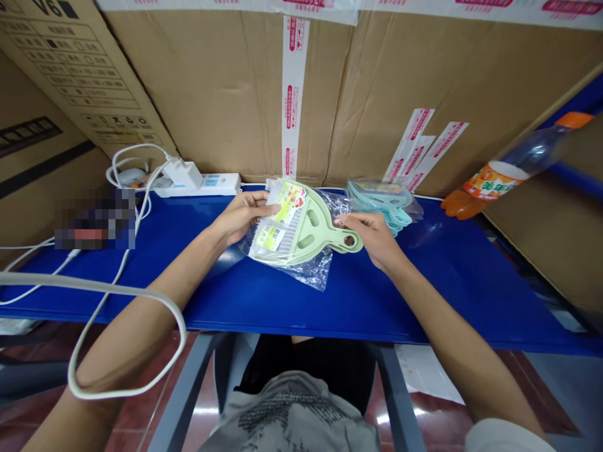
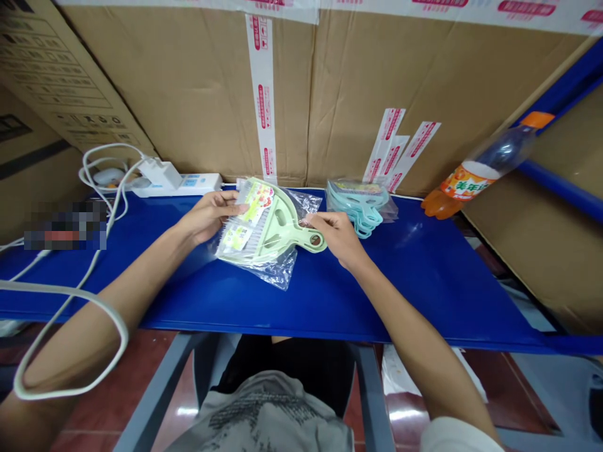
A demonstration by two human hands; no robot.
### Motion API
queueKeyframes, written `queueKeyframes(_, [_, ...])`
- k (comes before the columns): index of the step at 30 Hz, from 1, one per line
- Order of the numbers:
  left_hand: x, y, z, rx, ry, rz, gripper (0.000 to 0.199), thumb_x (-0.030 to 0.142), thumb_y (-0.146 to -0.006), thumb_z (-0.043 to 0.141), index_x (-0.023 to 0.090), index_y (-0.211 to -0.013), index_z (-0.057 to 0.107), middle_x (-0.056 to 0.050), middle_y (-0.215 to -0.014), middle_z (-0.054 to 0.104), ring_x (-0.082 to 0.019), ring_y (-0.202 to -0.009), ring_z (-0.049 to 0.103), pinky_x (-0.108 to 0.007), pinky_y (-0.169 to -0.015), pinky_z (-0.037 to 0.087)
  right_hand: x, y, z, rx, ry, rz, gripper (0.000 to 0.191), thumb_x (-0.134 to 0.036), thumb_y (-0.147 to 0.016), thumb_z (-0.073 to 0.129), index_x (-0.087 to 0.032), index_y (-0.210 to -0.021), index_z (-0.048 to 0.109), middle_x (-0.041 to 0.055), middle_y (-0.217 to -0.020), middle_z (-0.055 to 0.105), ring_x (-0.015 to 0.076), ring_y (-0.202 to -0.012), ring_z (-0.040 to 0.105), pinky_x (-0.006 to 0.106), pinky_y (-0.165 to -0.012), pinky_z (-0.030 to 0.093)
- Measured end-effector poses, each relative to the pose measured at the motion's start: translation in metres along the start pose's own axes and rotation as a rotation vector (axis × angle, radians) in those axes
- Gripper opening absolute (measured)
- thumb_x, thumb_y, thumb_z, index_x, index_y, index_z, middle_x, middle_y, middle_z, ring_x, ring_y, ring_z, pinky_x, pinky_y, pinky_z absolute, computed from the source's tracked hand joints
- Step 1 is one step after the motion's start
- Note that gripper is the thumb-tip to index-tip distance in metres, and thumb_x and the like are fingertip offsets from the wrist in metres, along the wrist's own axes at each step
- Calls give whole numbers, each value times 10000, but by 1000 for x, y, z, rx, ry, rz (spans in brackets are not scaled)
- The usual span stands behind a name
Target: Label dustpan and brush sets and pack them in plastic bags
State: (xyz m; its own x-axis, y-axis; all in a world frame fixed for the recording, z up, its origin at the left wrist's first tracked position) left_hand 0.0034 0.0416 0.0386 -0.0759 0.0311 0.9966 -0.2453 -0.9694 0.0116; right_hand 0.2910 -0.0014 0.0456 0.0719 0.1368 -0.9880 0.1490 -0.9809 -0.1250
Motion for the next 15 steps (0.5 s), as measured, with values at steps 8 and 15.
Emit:
queueKeyframes(8, [4,-14,-43,177,58,64,406,333,-703,985,105,-981,795,-118,-947,843,-285,-944,824,-409,-892,666,-18,-3,-30,375,-83,-243,328,-568,-960,729,-262,-860,667,22,-787,726,162,-589,671,287,-482,508])
queueKeyframes(15, [-22,-21,-34,115,17,-135,413,272,-634,1030,104,-938,807,-140,-949,846,-230,-805,795,-331,-764,644,-34,-12,-92,703,-242,-414,171,-434,-973,662,-265,-970,636,52,-786,762,180,-538,628,302,-479,390])
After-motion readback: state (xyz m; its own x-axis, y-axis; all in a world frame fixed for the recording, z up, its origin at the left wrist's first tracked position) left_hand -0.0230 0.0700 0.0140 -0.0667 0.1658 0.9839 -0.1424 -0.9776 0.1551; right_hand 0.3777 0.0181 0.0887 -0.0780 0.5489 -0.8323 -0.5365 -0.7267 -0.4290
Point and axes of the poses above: each hand's wrist, its own y-axis away from the middle knuckle, its own z-axis out of the palm, x = y × z, the point moved 3 cm from there along -y, towards the middle knuckle
